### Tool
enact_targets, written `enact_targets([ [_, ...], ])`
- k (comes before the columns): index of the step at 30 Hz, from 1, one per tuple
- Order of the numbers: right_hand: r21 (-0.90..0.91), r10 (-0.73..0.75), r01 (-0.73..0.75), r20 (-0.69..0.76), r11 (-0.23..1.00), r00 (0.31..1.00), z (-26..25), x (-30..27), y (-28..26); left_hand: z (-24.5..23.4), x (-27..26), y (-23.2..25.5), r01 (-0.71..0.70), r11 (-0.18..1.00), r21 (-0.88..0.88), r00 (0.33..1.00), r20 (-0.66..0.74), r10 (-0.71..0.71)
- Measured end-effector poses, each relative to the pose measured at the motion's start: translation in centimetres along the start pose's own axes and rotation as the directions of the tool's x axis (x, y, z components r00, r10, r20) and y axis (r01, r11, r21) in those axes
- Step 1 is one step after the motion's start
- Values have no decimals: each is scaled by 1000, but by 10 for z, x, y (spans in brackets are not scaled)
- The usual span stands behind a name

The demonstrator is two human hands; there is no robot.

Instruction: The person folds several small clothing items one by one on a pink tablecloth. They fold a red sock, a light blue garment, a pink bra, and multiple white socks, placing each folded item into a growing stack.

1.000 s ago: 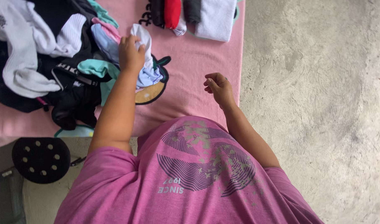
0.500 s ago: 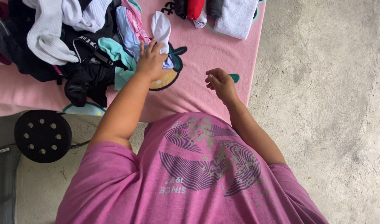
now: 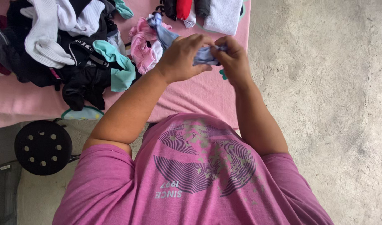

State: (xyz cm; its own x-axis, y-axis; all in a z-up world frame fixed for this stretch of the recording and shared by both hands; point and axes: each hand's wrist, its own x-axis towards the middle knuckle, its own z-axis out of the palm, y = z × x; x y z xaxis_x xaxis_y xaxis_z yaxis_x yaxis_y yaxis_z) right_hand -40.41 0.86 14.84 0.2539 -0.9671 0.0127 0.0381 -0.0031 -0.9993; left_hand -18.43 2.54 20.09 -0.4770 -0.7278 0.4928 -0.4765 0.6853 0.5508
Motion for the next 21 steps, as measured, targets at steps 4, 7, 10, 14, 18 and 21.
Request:
enact_targets([
  [4, 103, -232, 232, -17, 967, 973, -35, -17, -33, -35, -9, -6, 125, 992, -17, 985, 120, -123],
  [7, 218, -359, 378, -122, 900, 925, -70, -27, -51, -50, -23, -18, 275, 960, 62, 924, 260, -281],
  [10, 144, -352, 385, -211, 912, 912, -95, -28, -44, -57, -31, -31, 312, 947, 79, 882, 347, -320],
  [14, 74, -259, 317, -416, 946, 872, -122, -7, -8, -73, -29, -50, 509, 861, 2, 791, 394, -469],
  [18, -62, -162, 155, -568, 986, 807, -140, -3, 20, -77, -30, -60, 605, 790, -97, 718, 494, -490],
  [21, -20, 32, -54, -575, 998, 817, -144, 2, 21, -75, -34, -71, 642, 767, -9, 643, 552, -532],
])
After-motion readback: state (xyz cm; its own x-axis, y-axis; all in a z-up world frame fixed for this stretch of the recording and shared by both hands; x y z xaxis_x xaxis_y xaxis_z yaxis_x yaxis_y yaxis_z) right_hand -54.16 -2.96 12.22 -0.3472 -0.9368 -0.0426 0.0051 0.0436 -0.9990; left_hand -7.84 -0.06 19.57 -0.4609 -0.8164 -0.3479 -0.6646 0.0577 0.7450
